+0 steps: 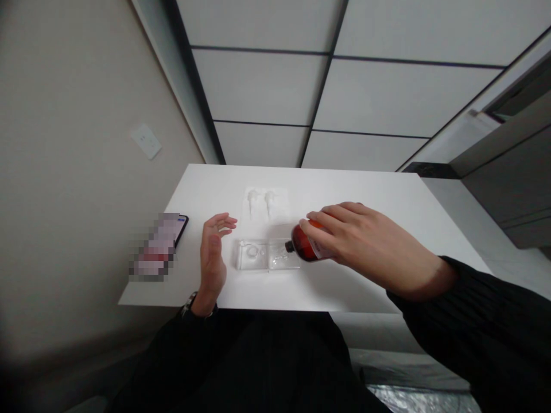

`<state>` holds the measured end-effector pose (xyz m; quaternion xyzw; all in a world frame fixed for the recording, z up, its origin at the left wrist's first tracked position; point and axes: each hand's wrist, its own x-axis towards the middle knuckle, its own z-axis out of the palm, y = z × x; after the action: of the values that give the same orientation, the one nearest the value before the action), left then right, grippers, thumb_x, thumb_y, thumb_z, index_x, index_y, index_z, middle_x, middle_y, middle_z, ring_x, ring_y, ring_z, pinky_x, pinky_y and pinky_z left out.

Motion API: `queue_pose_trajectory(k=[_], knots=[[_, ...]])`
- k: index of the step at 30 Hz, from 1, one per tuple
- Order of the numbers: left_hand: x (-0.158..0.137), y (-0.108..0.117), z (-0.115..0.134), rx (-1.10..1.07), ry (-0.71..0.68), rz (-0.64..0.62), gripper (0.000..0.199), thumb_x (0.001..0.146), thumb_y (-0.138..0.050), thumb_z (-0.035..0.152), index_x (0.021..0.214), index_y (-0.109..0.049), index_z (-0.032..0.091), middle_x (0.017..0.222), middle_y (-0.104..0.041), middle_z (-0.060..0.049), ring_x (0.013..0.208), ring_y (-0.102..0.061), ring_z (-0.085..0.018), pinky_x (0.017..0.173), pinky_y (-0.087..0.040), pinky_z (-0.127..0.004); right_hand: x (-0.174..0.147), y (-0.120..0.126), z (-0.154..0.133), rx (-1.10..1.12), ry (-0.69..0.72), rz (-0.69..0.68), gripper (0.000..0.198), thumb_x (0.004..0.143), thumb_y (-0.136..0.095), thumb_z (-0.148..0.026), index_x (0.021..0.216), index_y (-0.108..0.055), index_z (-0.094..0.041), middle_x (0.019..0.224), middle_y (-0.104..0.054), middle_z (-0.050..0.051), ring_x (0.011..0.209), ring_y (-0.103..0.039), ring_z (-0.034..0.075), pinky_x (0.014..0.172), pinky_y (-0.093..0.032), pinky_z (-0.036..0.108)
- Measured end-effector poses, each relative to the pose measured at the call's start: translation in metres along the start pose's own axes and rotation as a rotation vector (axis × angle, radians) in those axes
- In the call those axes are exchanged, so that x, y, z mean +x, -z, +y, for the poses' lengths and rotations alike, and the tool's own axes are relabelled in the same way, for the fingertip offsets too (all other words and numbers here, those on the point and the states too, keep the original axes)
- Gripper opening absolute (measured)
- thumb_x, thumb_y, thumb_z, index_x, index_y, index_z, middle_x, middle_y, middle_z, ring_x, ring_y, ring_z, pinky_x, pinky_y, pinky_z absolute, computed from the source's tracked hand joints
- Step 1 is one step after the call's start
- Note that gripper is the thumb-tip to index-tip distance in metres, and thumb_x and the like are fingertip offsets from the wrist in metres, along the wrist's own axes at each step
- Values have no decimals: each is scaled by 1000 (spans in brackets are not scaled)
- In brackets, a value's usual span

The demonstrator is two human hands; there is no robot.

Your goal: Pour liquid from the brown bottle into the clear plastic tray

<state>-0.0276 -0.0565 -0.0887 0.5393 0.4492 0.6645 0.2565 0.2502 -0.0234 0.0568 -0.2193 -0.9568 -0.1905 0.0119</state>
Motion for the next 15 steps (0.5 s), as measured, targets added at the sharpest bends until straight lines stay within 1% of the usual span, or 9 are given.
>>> queue_pose_trajectory(k=[7, 15], knots=[[0, 0, 2, -8, 10, -10, 47, 109, -41, 58, 132, -62, 23, 116, -70, -8, 104, -66, -21, 93, -51, -38, 3, -3, 0, -7, 14, -18, 40, 93, -54, -6, 131, -62, -14, 121, -76, 15, 97, -72, 30, 83, -57, 44], [0, 0, 5, 4, 28, -34, 43, 109, -42, 57, 132, -60, 25, 117, -70, -8, 101, -66, -22, 92, -53, -39, 6, 0, 1, 57, 25, -62, 37, 93, -60, -9, 130, -64, -15, 122, -76, 15, 98, -73, 29, 85, -55, 44]])
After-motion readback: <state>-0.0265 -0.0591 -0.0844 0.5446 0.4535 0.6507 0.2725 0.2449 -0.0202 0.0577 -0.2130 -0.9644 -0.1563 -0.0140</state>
